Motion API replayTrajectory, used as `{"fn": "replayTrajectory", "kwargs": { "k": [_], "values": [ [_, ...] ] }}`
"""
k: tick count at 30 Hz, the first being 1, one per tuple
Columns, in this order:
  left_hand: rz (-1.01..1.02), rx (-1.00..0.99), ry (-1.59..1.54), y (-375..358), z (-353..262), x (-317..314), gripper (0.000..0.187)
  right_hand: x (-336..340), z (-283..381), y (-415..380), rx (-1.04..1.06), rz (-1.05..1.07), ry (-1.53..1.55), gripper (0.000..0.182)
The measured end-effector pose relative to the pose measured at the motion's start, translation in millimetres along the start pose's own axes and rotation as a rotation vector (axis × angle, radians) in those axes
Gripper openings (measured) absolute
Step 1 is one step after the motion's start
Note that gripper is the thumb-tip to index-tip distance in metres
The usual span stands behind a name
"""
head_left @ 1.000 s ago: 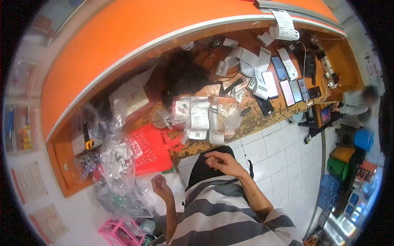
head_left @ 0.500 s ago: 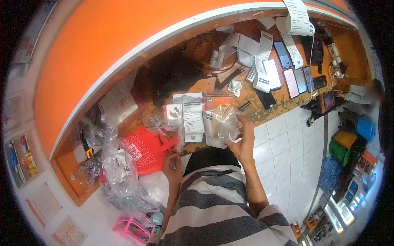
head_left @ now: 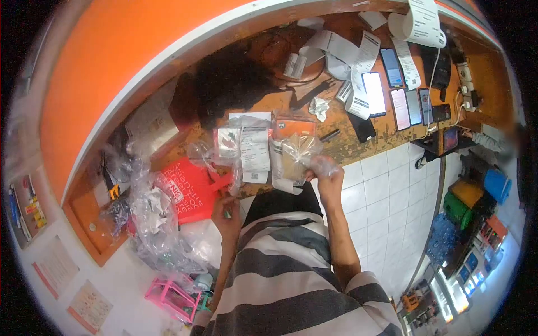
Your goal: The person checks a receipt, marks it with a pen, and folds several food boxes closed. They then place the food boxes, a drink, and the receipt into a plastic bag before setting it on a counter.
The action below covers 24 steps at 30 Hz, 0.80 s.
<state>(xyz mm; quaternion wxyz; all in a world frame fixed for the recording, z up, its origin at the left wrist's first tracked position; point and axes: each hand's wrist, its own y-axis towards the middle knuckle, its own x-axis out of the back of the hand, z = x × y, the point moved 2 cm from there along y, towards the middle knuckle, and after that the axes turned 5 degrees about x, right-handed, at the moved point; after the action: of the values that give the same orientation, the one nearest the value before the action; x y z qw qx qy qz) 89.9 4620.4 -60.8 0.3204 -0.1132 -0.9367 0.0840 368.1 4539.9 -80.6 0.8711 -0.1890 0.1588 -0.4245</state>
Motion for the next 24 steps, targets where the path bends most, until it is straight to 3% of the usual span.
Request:
{"fn": "replayTrajectory", "kwargs": {
  "k": [6, 24],
  "values": [
    [0.000, -0.018, -0.070, -8, 7, -3, 0.012, 16, 0, 29, -0.059, -0.145, 0.036, 0.007],
    [-0.086, 0.040, -0.142, -27, 34, 2, 0.005, 40, 2, 35, -0.022, -0.142, 0.070, 0.005]
  ]
}}
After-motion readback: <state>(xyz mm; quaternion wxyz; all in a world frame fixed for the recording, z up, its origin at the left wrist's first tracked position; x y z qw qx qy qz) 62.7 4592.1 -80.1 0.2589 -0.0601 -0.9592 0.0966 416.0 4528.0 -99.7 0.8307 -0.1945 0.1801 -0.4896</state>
